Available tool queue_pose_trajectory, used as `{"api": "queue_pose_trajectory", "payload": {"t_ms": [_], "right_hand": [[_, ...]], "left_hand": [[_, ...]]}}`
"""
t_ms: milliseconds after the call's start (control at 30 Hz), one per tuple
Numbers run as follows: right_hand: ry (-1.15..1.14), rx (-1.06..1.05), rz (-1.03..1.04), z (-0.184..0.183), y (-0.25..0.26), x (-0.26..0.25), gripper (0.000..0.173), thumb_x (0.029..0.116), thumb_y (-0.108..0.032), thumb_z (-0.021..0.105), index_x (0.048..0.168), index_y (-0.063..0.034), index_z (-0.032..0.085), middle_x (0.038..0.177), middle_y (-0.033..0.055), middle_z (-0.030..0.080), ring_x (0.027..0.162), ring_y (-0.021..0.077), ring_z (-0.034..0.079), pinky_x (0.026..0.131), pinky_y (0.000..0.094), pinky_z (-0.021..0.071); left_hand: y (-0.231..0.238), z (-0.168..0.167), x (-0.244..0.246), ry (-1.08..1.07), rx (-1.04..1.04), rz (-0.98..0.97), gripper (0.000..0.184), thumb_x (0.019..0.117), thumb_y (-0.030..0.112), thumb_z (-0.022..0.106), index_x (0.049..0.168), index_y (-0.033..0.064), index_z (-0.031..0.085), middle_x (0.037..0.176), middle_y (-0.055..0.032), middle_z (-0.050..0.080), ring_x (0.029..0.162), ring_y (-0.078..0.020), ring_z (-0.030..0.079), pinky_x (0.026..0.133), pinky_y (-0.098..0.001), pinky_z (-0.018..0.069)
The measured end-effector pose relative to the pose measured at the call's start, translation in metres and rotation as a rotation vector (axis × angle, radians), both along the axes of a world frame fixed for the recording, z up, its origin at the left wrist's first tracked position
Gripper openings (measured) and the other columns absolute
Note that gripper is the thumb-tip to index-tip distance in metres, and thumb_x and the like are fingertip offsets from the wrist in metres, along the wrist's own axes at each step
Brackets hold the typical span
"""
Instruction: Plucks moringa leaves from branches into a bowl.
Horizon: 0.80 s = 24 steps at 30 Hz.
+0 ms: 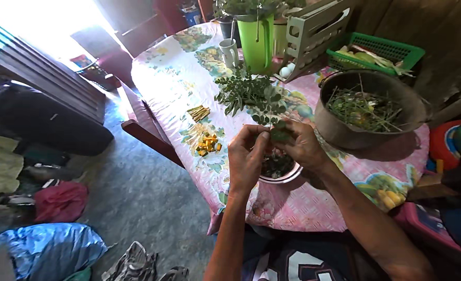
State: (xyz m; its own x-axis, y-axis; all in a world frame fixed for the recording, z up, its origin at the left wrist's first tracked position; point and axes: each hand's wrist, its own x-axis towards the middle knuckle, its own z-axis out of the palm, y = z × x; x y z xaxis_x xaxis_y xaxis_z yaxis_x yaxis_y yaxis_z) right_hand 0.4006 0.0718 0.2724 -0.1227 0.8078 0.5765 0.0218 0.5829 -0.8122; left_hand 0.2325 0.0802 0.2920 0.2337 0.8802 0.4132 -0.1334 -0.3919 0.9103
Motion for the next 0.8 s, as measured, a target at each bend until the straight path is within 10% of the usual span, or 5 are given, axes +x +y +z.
{"api": "queue_pose_trajectory", "payload": {"t_ms": [267,800], "right_hand": [[-0.09,-0.008,-0.101,-0.004,0.002,-0.003,0.01,0.0929,-0.005,0.055,0.1,-0.0026,0.062,0.071,0.0009,0.06,0.053,0.0042,0.054,0.047,0.0184,0.0481],[-0.14,0.039,-0.199,-0.004,0.006,0.008,0.017,0.0949,-0.015,0.055,0.102,-0.0032,0.065,0.076,-0.0005,0.062,0.057,0.0032,0.056,0.051,0.0193,0.0499]], "left_hand": [[0.0,-0.004,0.0,0.003,0.0,-0.028,0.012,0.0986,0.004,0.062,0.11,0.003,0.066,0.093,-0.0094,0.07,0.072,-0.0173,0.07,0.066,-0.0318,0.0626],[0.005,-0.005,0.009,0.039,-0.059,-0.042,0.01,0.0988,0.005,0.059,0.108,0.0045,0.064,0.087,-0.0082,0.068,0.067,-0.0168,0.068,0.061,-0.0317,0.061]]}}
